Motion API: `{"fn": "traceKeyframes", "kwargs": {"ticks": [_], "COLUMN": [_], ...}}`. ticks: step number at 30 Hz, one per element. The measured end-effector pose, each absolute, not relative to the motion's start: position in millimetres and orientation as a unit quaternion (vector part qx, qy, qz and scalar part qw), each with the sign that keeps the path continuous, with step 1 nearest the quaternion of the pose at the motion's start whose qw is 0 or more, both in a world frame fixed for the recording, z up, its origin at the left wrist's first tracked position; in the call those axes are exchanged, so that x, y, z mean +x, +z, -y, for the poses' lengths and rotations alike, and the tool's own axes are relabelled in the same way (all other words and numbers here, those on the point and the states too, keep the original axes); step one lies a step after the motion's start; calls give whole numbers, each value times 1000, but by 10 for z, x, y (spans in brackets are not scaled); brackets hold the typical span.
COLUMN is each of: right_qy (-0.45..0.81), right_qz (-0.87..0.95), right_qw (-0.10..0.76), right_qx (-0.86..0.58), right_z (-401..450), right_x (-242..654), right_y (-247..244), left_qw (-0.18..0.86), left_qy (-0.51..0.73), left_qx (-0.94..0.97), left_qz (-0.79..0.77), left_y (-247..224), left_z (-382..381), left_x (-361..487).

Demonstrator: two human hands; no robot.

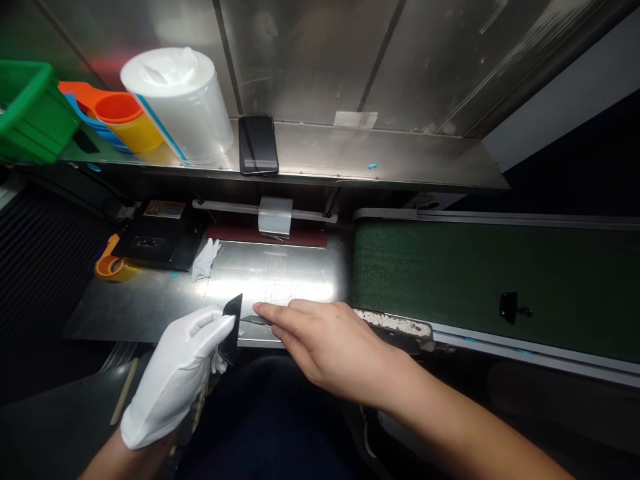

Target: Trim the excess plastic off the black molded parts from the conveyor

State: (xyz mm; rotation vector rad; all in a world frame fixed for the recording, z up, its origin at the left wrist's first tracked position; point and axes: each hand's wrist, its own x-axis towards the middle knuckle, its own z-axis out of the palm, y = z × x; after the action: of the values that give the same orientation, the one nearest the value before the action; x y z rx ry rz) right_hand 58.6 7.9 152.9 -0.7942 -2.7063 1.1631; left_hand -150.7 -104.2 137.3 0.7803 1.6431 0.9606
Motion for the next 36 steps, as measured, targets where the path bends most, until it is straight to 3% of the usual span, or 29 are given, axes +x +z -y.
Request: {"fn": "traceKeyframes", "kwargs": {"ticks": [9,17,23,36], "right_qy": [334,364,381,375], "right_qz": [912,910,895,899], "right_qw": [20,-5,38,14], "right_qx": [-237,-197,-228,-226], "right_z": [-85,-75,-133,-172], "right_x": [552,598,586,674], "right_y": [1527,1530,1523,1482], "left_qw": [513,496,501,532], "left_qy": [401,409,404,380], "left_qx": [315,312,317,329], "left_qz": [-691,-699,-697,-682], "left_y": [1341,1320,1356,1308], "left_z": [1056,1022,987,1002], "left_x": [-1533,-1494,-1513,-1446]}}
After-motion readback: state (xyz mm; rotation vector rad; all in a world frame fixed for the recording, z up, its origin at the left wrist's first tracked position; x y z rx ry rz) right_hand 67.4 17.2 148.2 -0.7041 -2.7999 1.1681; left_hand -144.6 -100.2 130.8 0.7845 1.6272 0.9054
